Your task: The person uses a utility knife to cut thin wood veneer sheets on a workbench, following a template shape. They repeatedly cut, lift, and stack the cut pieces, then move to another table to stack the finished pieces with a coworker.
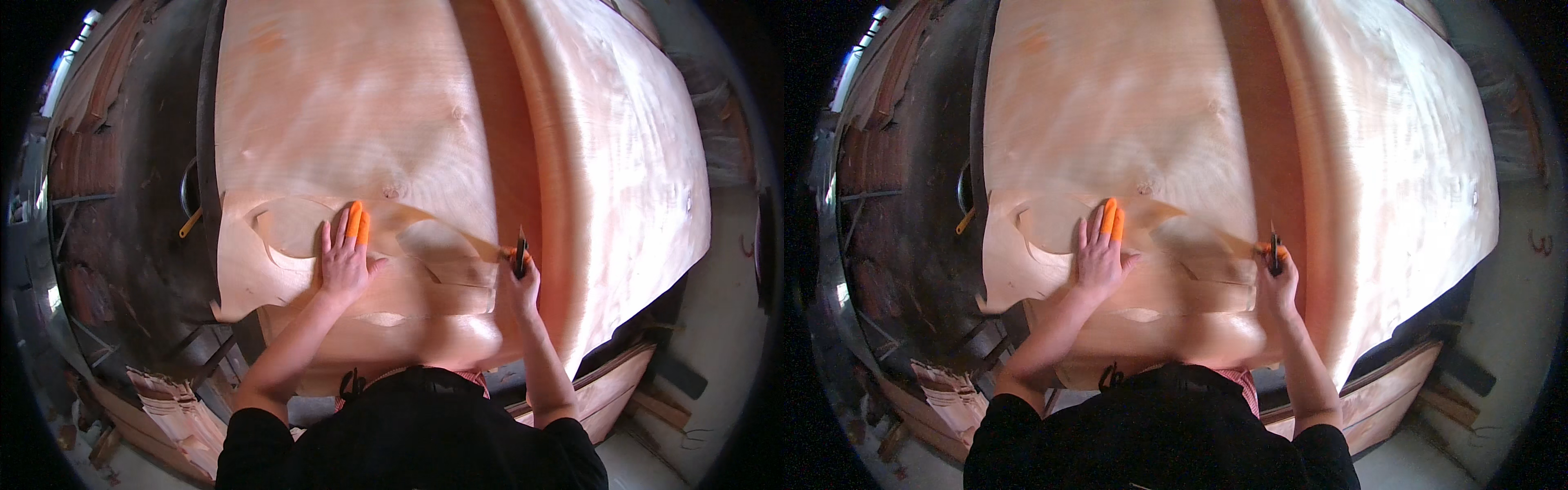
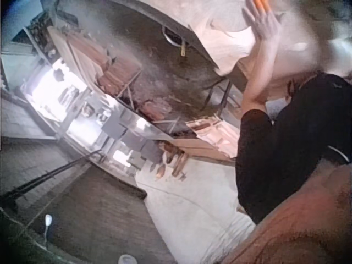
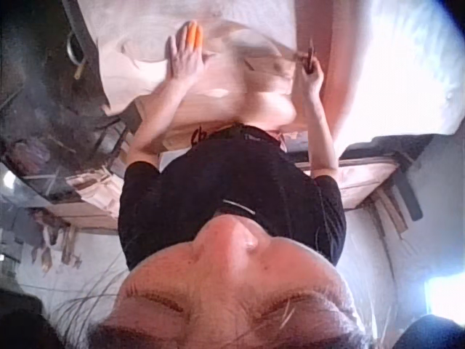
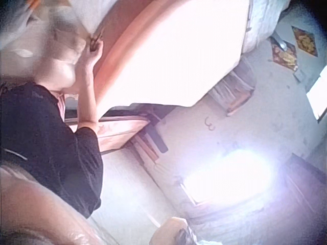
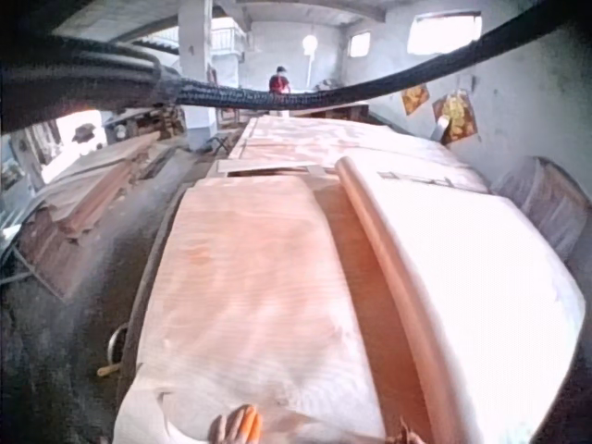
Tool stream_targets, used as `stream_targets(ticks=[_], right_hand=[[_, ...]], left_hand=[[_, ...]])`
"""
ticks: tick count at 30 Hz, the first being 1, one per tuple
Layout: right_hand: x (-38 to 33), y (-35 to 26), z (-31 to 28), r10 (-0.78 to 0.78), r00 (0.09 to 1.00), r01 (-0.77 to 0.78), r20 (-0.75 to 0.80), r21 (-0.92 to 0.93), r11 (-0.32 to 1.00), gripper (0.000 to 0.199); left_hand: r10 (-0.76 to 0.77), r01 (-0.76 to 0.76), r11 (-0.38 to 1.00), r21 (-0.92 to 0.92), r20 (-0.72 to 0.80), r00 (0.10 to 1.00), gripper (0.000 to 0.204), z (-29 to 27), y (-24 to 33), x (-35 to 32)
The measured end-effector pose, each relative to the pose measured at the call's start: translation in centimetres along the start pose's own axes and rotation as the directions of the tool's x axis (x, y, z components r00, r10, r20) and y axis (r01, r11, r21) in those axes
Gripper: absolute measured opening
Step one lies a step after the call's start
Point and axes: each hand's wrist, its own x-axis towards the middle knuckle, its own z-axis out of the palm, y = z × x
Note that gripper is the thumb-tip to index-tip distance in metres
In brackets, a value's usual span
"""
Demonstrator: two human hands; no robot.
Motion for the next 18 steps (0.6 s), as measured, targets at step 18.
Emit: stream_targets(ticks=[18], right_hand=[[4.1,-1.6,4.0,-0.218,0.896,0.268,0.386,-0.081,0.96,0.041]], left_hand=[[-0.187,0.159,0.981,-0.106,-0.358,0.915,0.059,2.3,-1.2,5.4]])
